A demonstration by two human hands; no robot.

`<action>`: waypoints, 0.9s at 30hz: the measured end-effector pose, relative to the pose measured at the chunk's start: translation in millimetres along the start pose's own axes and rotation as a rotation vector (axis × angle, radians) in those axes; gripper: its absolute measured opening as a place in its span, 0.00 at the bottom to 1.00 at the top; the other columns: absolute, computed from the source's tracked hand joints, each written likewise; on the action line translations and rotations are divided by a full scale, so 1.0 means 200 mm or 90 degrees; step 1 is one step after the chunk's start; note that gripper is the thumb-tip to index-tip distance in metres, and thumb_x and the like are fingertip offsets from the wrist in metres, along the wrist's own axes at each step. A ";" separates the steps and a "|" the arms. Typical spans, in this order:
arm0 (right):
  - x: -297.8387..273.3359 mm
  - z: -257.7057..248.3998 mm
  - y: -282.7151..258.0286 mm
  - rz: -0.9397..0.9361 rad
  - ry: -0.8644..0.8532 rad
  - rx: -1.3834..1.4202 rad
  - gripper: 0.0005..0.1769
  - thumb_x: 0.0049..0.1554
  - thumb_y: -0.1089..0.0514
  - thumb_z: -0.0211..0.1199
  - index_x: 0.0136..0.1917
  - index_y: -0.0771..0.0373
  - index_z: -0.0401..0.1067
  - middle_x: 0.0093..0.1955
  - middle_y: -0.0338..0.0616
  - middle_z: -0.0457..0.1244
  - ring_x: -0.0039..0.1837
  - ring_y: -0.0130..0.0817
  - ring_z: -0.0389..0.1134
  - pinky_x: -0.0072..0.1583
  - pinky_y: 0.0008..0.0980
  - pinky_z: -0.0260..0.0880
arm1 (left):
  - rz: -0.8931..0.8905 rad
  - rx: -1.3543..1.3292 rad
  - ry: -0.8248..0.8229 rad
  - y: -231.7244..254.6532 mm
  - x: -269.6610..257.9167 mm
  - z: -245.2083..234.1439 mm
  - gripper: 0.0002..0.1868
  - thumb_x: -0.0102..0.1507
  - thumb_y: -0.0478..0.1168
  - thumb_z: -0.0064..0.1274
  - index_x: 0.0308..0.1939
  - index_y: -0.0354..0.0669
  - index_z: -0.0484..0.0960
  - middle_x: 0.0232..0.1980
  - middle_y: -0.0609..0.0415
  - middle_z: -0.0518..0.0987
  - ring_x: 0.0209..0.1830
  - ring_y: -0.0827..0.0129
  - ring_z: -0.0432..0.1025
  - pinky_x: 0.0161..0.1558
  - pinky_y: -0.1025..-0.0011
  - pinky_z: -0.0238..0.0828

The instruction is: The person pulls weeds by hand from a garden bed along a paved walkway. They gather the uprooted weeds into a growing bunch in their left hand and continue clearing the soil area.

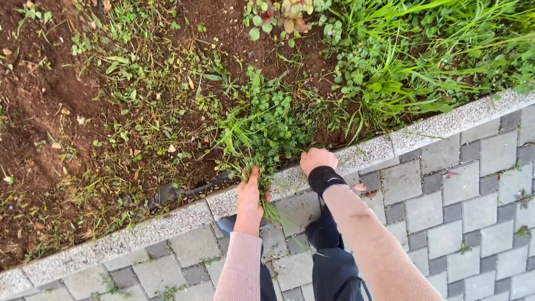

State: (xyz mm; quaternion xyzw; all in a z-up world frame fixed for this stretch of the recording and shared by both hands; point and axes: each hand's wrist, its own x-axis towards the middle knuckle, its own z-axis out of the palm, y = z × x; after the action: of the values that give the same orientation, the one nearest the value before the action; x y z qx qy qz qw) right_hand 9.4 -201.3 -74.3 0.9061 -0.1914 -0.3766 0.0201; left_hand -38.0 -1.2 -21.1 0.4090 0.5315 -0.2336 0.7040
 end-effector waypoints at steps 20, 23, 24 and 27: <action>-0.36 -0.22 -0.11 -0.306 0.193 0.231 0.24 0.53 0.49 0.52 0.60 0.58 0.73 0.54 0.48 0.66 0.53 0.55 0.73 0.53 0.53 0.77 | 0.009 -0.019 -0.085 0.05 -0.01 0.46 0.37 0.58 0.60 0.64 0.59 0.34 0.80 0.54 0.40 0.80 0.53 0.56 0.75 0.53 0.58 0.75; -0.43 -0.19 -0.05 -0.408 0.264 0.260 0.26 0.52 0.51 0.56 0.64 0.58 0.71 0.55 0.46 0.63 0.51 0.54 0.73 0.51 0.52 0.78 | 0.065 0.065 -0.034 -0.01 0.09 0.42 0.34 0.59 0.59 0.62 0.56 0.32 0.82 0.49 0.40 0.80 0.51 0.57 0.75 0.52 0.57 0.74; -0.45 -0.18 -0.04 -0.457 0.300 0.276 0.28 0.52 0.52 0.57 0.65 0.58 0.71 0.55 0.45 0.61 0.51 0.53 0.72 0.50 0.51 0.78 | 0.094 0.132 -0.016 -0.03 0.13 0.39 0.30 0.58 0.57 0.64 0.52 0.35 0.84 0.46 0.40 0.81 0.49 0.57 0.76 0.50 0.56 0.75; -0.41 -0.05 0.04 -0.499 0.340 0.329 0.26 0.50 0.49 0.63 0.62 0.54 0.74 0.58 0.43 0.63 0.52 0.53 0.73 0.51 0.47 0.77 | 0.106 0.143 0.006 0.14 -0.25 0.40 0.26 0.58 0.52 0.62 0.46 0.30 0.82 0.40 0.41 0.80 0.44 0.58 0.75 0.46 0.58 0.72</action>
State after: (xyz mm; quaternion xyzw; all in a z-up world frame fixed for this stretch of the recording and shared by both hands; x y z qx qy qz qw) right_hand -37.8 -179.9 -10.3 0.9492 0.0865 -0.0528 -0.2978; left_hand 10.9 -56.6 43.3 0.5290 0.4699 -0.2306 0.6679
